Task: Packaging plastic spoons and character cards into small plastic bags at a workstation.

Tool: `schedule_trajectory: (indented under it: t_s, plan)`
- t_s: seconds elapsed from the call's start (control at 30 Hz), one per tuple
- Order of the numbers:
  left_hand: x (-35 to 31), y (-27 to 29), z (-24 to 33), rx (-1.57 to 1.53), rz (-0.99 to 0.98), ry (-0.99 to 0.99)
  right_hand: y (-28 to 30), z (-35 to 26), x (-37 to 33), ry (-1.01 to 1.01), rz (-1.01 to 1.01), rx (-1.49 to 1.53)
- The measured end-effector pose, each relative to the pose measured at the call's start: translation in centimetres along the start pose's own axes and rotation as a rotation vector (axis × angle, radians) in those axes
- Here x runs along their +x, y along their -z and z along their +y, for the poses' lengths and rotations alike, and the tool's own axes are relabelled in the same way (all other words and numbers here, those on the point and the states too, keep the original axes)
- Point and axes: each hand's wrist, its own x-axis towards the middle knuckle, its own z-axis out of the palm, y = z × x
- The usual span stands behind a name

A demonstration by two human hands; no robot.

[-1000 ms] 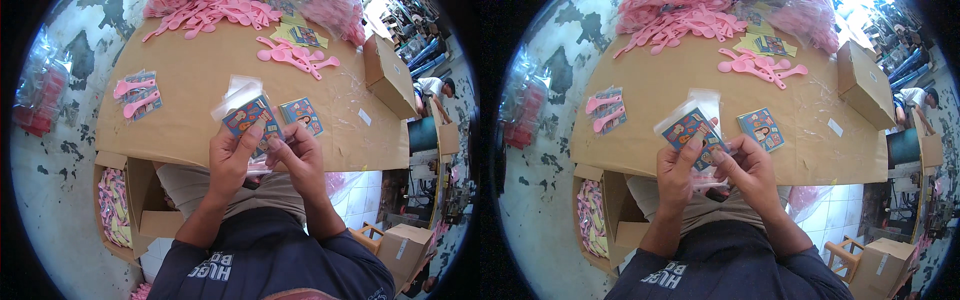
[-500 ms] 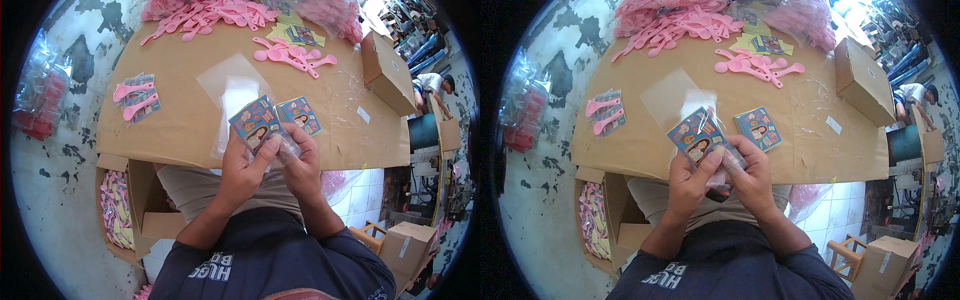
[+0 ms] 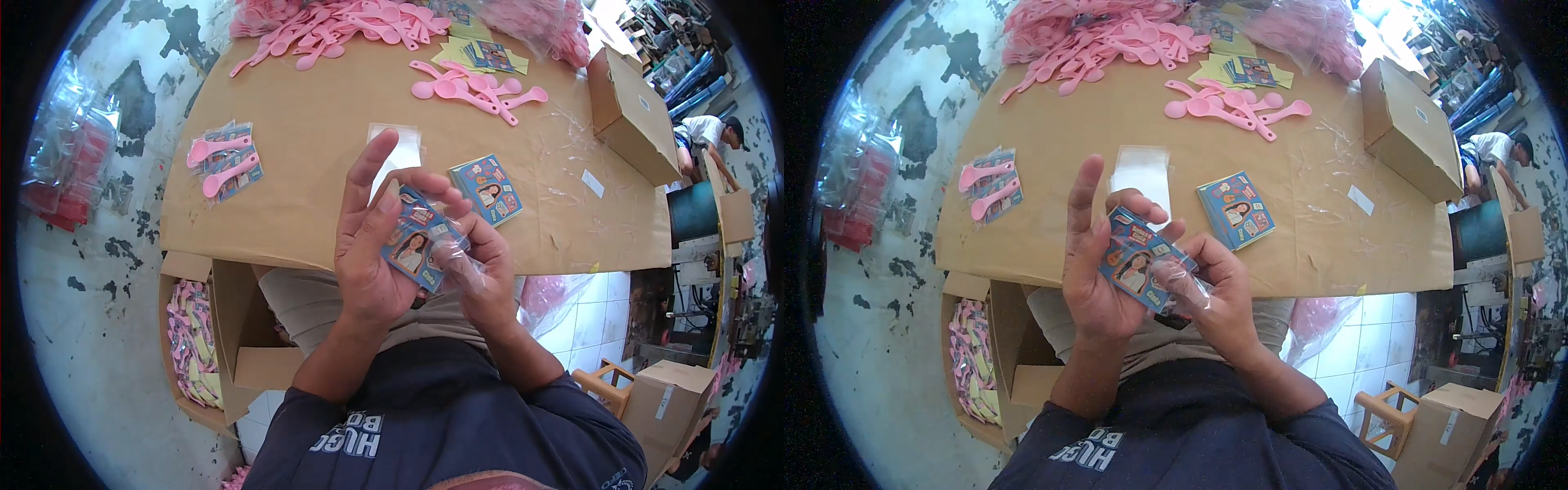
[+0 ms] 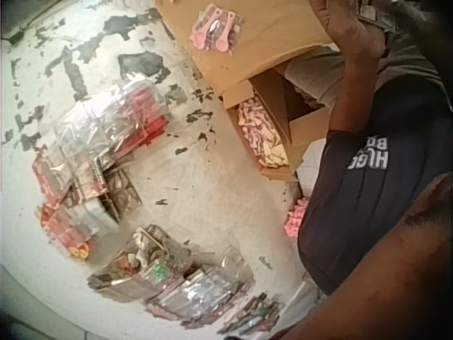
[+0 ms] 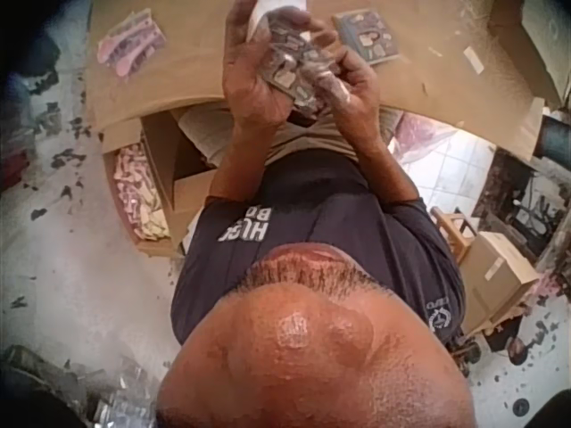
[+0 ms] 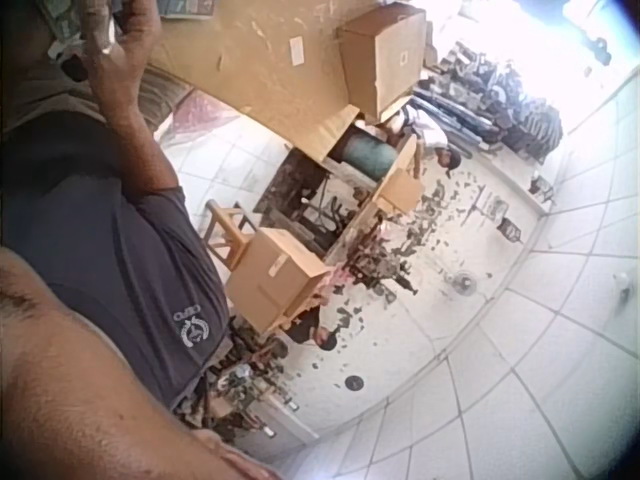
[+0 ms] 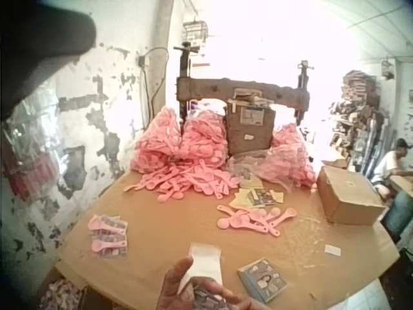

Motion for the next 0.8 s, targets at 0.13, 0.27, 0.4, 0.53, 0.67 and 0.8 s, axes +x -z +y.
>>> schedule_trajectory:
  t_s: [0.13, 0.27, 0.4, 0.53, 0.67, 0.8]
  plan:
    - [-0.1, 0.2, 0.0, -0.077, 0.020, -0.006, -0.1, -0.1, -0.4, -0.012, -0.009, -0.096]
    - [-0.5, -0.4, -0.3, -0.043, 0.065, 0.007, -0.2, 0.1, -0.6, -0.082, 0.053, -0.110]
    - [-1.0, -0.7, -0.8, 0.178, 0.049, 0.059, 0.1, 0.9, -0.4, -0.032, 0.031, -0.026]
    - [-1.0, -0.8, -0.8, 0.109, 0.036, 0.113, -1.1, 0.9, -0.3, 0.117, 0.094, -0.009]
    - [-0.6, -0.7, -0.7, 0.117, 0.139, 0.142, -1.0, 0.6, -0.5, 0.316, 0.211, -0.200]
    - [-0.1, 0.5, -0.4, 0.108, 0.189, 0.140, 2.1, 0.7, -0.6, 0.649, 0.087, -0.711]
